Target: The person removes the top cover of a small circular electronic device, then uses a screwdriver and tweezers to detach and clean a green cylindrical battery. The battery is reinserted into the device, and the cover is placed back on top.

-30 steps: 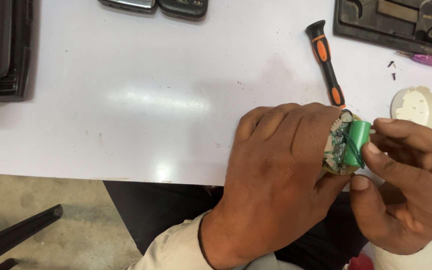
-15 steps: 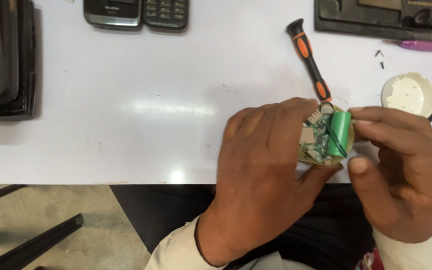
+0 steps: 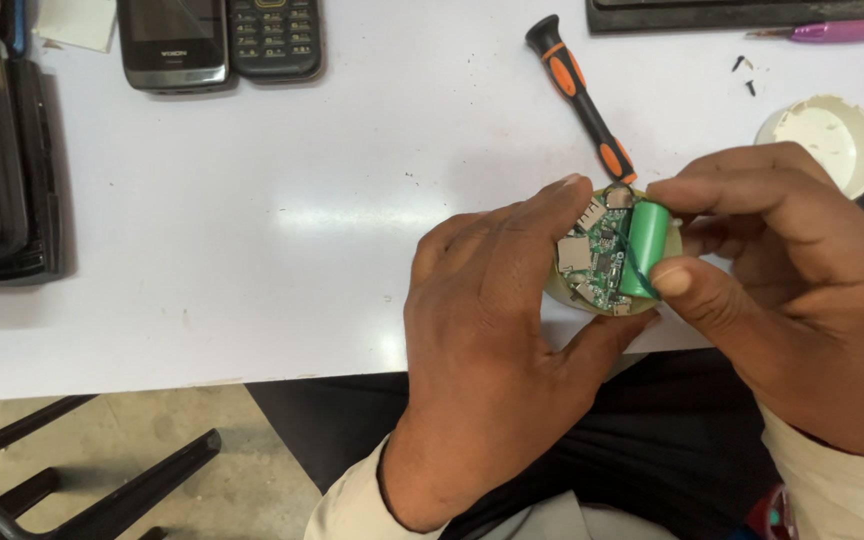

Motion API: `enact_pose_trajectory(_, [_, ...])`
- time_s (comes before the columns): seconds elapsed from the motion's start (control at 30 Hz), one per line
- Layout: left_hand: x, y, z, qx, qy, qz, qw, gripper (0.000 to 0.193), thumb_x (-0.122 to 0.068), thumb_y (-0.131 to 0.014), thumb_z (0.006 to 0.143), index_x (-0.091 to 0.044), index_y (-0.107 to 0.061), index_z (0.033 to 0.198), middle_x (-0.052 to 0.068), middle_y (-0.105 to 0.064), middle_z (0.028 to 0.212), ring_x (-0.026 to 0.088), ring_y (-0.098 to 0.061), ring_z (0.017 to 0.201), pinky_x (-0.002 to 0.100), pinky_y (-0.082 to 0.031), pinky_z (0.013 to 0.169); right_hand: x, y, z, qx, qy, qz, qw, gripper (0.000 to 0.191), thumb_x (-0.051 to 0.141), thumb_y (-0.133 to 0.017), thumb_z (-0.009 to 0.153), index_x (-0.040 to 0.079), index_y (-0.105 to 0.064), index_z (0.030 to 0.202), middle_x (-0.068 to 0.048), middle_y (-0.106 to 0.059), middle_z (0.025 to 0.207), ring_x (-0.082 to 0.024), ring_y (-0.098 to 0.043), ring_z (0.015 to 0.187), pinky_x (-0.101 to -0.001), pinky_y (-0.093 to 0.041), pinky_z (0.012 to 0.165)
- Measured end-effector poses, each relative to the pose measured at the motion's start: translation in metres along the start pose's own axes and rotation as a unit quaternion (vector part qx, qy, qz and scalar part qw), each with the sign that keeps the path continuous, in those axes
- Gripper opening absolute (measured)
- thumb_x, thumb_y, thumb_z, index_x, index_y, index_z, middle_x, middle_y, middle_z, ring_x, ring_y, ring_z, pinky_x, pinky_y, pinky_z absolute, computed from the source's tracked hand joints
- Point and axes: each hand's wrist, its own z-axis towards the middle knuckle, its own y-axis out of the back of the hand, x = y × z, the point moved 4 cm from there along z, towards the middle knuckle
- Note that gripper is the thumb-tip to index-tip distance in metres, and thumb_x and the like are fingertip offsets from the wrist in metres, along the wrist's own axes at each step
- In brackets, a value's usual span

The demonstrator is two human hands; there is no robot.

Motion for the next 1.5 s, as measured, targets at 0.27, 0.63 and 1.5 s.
enact_pose_trajectory(0.27, [0.001,-0.001,-0.002,0.006,0.005,0.005,1.0,0.066,-0.028,-0.09,0.083,-0.005,-0.056,0.134,0.008,-0.072,0.121,0.022,-0.071,0.112,0.037,-0.046,0.108,-0.004,0.0,0.005,0.046,0.023,0.028,0.998,0.033,0.013,-0.066,0.095,0.001,-0.055,0.124,-0.01,-0.063,0.117,-0.016,-0.067,0.105,-0.0313,-0.057,0.096])
enact_pose_trajectory(0.63, [0.007,-0.004,-0.005,0.01,0.0,0.017,1.0,0.069,-0.036,-0.091,0.083,-0.005,-0.057,0.135,0.007,-0.073,0.122,0.021,-0.071,0.113,0.036,-0.046,0.108,-0.006,0.007,0.014,0.072,0.001,0.028,0.997,0.033,0.012,-0.068,0.092,0.0,-0.056,0.119,-0.012,-0.063,0.117,-0.018,-0.065,0.108,-0.0339,-0.056,0.093])
enact_pose_trajectory(1.5, [0.0,0.006,0.003,0.054,0.03,0.014,0.998,0.075,-0.012,-0.074,0.093,-0.001,-0.039,0.158,0.017,-0.054,0.152,0.029,-0.057,0.142,0.042,-0.046,0.125,-0.016,0.0,-0.003,0.025,0.072,0.064,0.995,0.042,0.002,-0.064,0.091,-0.002,-0.056,0.132,-0.013,-0.065,0.119,-0.017,-0.068,0.108,-0.0289,-0.058,0.095])
